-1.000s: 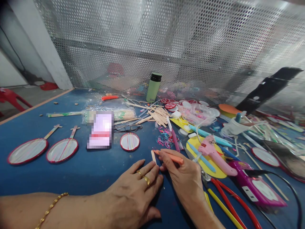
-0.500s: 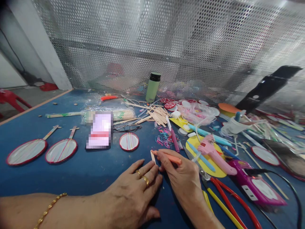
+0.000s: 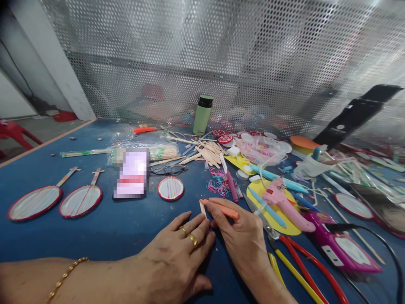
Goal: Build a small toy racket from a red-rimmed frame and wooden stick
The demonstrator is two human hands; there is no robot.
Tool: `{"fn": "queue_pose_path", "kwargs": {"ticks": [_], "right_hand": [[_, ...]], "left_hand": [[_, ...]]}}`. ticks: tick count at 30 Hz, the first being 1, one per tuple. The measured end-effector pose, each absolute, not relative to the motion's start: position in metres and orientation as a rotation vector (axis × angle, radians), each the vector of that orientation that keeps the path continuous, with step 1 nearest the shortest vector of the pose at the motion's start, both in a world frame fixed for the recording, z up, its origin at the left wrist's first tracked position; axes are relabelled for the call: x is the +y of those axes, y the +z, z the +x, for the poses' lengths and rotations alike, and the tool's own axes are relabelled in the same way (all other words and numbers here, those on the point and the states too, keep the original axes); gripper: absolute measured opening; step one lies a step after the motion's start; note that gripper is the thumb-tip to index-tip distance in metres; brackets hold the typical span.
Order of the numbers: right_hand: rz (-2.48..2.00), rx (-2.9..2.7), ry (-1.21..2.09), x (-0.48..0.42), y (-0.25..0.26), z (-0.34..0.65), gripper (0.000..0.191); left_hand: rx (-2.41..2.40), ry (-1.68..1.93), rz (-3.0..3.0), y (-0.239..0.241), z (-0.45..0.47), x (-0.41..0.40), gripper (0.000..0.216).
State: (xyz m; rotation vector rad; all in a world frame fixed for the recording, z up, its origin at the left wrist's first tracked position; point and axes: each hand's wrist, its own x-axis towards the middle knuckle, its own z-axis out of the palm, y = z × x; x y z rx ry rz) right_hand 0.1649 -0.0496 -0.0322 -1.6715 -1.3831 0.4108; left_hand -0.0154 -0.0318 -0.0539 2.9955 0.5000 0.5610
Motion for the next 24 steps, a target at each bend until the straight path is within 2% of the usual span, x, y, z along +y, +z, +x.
{"fn": "queue_pose_path", "kwargs": {"ticks": [18, 24], "right_hand": [[-1.67, -1.429, 0.247, -0.0548, -0.0302, 0.166, 0.029], [-1.683, -1.435, 0.326, -0.0528, -0.0303, 0.1638, 0.032]], "left_hand": [[0.478, 0.471, 2.999, -0.0485, -0.0158, -0.0295, 0.07], [0.482, 0.453, 2.997, -0.0484, -0.0155, -0.0292, 0.071]]}}
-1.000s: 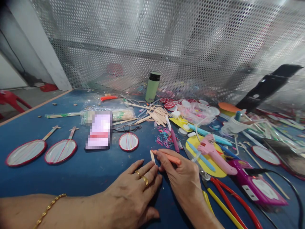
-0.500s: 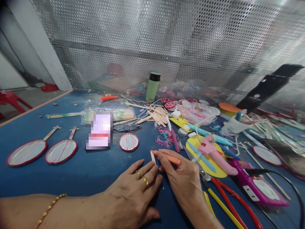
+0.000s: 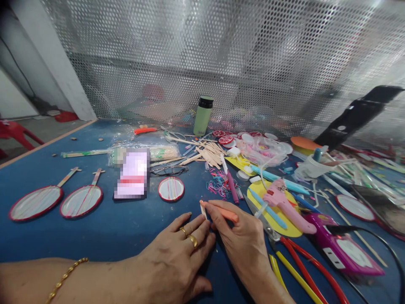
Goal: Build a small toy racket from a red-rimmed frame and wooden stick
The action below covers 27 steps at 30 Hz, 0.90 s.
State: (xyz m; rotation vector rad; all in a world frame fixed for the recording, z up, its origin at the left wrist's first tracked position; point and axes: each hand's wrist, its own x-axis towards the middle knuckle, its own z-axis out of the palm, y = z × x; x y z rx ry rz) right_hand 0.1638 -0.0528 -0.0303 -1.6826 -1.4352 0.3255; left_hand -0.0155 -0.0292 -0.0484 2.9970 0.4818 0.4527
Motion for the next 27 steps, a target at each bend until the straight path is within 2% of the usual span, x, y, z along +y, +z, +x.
{"fn": "queue_pose_path", "kwargs": {"ticks": [6, 27], "right_hand": [[-1.72, -1.425, 0.209, -0.0528, -0.0288, 0.1642, 0.033], [-1.679, -1.461, 0.247, -0.053, -0.0294, 0.1648, 0.031]], "left_hand": [[0.484, 0.451, 2.994, -0.047, -0.0155, -0.03, 0.07], [0.482, 0.506, 3.003, -0.052, -0.016, -0.0309, 0.069]]}}
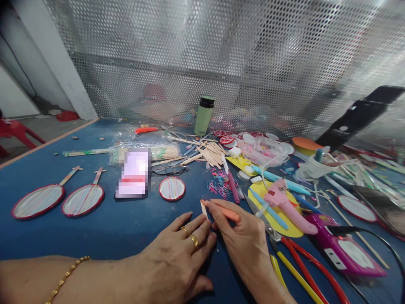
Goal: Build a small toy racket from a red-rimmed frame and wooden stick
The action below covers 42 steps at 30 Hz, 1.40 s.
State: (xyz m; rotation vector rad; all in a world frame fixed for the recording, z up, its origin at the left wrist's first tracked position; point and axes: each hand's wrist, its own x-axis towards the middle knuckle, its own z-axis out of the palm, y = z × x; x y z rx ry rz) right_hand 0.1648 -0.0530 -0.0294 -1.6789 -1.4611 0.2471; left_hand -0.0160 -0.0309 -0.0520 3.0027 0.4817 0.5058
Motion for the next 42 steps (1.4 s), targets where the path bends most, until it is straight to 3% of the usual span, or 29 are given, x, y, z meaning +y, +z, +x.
{"fn": "queue_pose_path", "kwargs": {"ticks": [42], "right_hand": [[-1.705, -1.414, 0.286, -0.0538, -0.0259, 0.1682, 0.03]], "left_hand": [[0.502, 0.492, 2.986, -0.0472, -0.0189, -0.0321, 0.067]]}}
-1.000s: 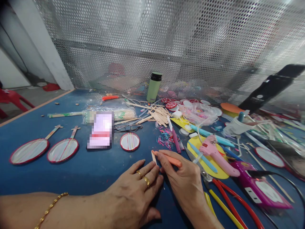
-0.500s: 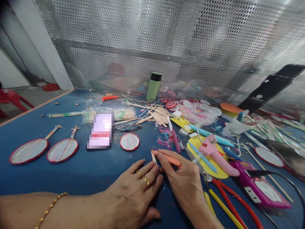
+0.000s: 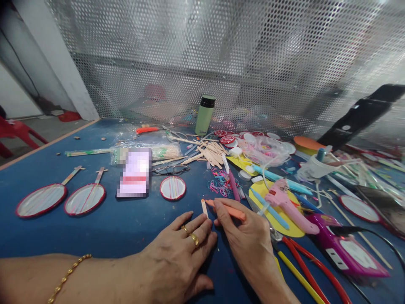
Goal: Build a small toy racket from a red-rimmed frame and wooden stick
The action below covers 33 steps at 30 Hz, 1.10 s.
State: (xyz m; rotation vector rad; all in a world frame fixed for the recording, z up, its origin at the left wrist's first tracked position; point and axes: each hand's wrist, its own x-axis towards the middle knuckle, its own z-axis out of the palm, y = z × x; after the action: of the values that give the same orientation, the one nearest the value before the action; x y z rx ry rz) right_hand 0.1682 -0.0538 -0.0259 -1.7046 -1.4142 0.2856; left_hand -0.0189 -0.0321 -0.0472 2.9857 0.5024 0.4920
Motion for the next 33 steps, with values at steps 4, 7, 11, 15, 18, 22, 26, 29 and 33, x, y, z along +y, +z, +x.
{"fn": "queue_pose_path", "kwargs": {"ticks": [4, 7, 11, 15, 18, 22, 26, 29, 33], "right_hand": [[-1.705, -1.389, 0.32, -0.0536, -0.0272, 0.1675, 0.032], [-1.7, -1.395, 0.339, -0.0539, -0.0269, 0.1672, 0.032], [-1.696, -1.393, 0.323, -0.0543, -0.025, 0.1663, 0.03], [-1.697, -1.416, 0.305, -0.0536, -0.025, 0.1664, 0.029], [-1.695, -1.43, 0.304, -0.0532, -0.0257, 0.1669, 0.029], [-1.683, -1.432, 0.272, -0.0539, -0.0259, 0.1672, 0.026], [-1.679, -1.465, 0.247, -0.0543, -0.0267, 0.1679, 0.026], [-1.689, -1.469, 0.247, -0.0534, -0.0271, 0.1681, 0.026], [-1.675, -1.486, 0.175, -0.0522, -0.0257, 0.1673, 0.026]], "left_hand": [[0.491, 0.498, 2.99, -0.0475, -0.019, -0.0322, 0.067], [0.499, 0.498, 2.991, -0.0483, -0.0179, -0.0322, 0.068], [0.53, 0.543, 2.993, -0.0509, -0.0163, -0.0327, 0.068], [0.521, 0.564, 2.999, -0.0528, -0.0161, -0.033, 0.068], [0.506, 0.573, 3.003, -0.0536, -0.0163, -0.0329, 0.068], [0.518, 0.594, 3.003, -0.0544, -0.0156, -0.0327, 0.067], [0.516, 0.583, 2.998, -0.0536, -0.0159, -0.0325, 0.067], [0.505, 0.561, 3.006, -0.0519, -0.0169, -0.0325, 0.067], [0.512, 0.56, 3.009, -0.0515, -0.0172, -0.0325, 0.067]]}}
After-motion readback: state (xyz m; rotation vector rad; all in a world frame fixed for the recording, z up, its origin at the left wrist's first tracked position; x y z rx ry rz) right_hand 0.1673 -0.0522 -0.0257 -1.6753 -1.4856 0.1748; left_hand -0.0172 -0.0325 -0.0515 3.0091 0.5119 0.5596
